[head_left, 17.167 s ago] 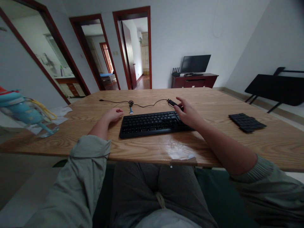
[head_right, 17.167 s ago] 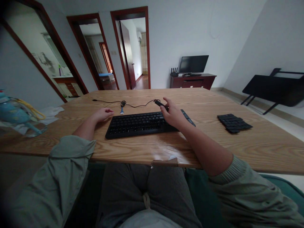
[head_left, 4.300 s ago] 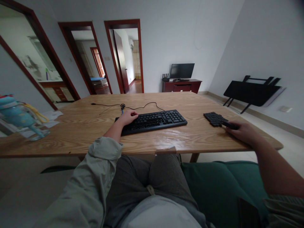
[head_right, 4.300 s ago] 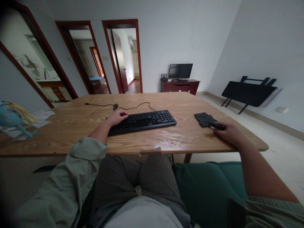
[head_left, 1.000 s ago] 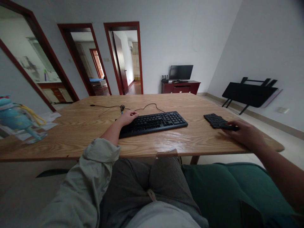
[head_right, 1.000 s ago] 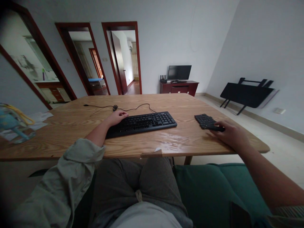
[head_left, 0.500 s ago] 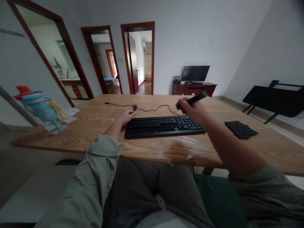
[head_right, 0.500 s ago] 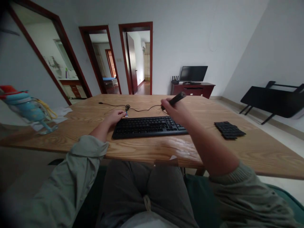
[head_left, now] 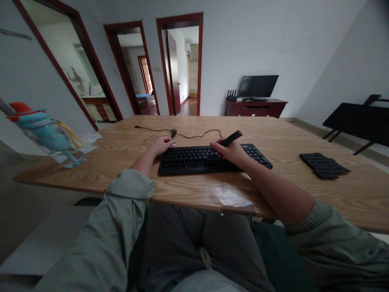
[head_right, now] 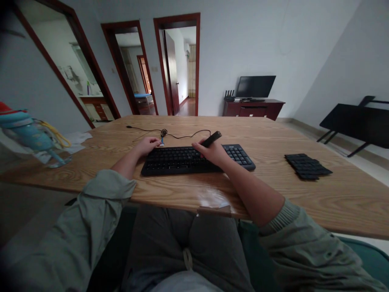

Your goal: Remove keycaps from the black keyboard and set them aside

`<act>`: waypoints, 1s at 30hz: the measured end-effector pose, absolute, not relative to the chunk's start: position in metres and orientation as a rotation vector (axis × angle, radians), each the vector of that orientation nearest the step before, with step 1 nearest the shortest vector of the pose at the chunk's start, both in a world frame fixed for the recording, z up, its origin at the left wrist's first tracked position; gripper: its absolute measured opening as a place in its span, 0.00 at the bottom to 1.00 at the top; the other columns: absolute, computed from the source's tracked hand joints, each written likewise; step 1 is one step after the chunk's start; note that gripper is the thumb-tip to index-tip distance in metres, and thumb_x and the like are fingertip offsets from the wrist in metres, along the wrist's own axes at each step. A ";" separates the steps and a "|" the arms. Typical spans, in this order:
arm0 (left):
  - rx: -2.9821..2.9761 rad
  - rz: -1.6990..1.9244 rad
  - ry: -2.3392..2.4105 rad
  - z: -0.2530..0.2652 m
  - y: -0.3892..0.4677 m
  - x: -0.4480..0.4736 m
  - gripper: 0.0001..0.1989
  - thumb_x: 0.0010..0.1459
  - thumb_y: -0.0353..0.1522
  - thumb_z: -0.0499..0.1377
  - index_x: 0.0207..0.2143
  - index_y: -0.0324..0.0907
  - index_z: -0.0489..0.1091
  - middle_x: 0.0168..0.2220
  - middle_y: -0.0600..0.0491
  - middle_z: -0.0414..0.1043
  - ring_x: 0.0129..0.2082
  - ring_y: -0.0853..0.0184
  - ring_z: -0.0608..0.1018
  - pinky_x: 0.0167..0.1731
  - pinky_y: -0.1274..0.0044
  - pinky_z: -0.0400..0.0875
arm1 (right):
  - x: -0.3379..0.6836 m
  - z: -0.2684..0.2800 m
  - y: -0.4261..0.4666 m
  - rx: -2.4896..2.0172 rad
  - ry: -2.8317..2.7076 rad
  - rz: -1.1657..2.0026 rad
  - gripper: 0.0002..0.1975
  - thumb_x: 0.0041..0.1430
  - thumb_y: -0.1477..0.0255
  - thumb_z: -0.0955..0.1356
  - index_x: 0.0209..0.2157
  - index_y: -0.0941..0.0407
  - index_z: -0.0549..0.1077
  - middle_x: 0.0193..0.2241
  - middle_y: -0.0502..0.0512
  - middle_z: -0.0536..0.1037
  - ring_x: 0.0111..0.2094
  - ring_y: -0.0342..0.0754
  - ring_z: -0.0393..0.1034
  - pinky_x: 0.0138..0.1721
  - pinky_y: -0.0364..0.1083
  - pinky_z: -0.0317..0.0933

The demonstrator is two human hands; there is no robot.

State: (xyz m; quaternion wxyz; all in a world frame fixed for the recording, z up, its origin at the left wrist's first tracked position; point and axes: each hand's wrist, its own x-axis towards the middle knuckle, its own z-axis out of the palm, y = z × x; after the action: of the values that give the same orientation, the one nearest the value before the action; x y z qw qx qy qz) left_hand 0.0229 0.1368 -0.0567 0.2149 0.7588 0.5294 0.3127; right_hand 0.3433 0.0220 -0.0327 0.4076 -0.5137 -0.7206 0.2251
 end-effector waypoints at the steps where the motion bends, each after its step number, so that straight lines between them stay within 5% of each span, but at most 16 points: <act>1: 2.105 0.870 1.469 -0.056 0.135 0.023 0.19 0.50 0.46 0.58 0.30 0.39 0.75 0.26 0.52 0.72 0.28 0.65 0.70 0.27 0.76 0.60 | 0.342 -0.033 0.022 -1.301 -1.835 0.548 0.18 0.57 0.55 0.66 0.31 0.56 0.73 0.19 0.51 0.71 0.23 0.45 0.65 0.28 0.46 0.60; 8: 2.097 0.868 1.471 -0.048 0.124 0.026 0.19 0.49 0.46 0.58 0.29 0.39 0.75 0.28 0.51 0.73 0.30 0.64 0.71 0.31 0.75 0.62 | 0.338 -0.029 0.017 -1.194 -1.981 0.508 0.05 0.54 0.69 0.70 0.30 0.55 0.75 0.30 0.56 0.78 0.33 0.48 0.70 0.36 0.47 0.64; 17: 2.073 0.846 1.482 -0.049 0.125 0.026 0.18 0.48 0.46 0.58 0.29 0.40 0.74 0.27 0.52 0.73 0.29 0.64 0.71 0.31 0.75 0.62 | 0.341 -0.032 0.023 -1.242 -1.950 0.584 0.06 0.54 0.68 0.69 0.28 0.56 0.75 0.26 0.54 0.76 0.29 0.46 0.67 0.31 0.46 0.61; 30: 2.072 0.834 1.491 -0.047 0.122 0.027 0.18 0.47 0.46 0.59 0.30 0.40 0.75 0.28 0.52 0.73 0.29 0.64 0.71 0.30 0.75 0.62 | 0.341 -0.032 0.020 -1.145 -1.906 0.592 0.05 0.54 0.68 0.69 0.31 0.54 0.75 0.32 0.55 0.78 0.37 0.50 0.71 0.40 0.49 0.65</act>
State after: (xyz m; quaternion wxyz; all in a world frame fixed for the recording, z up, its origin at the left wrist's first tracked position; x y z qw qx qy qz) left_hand 0.0272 0.1225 -0.0473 0.2262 0.7516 0.5408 0.3024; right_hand 0.3410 0.0195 -0.0323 0.4079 -0.4544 -0.7563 0.2348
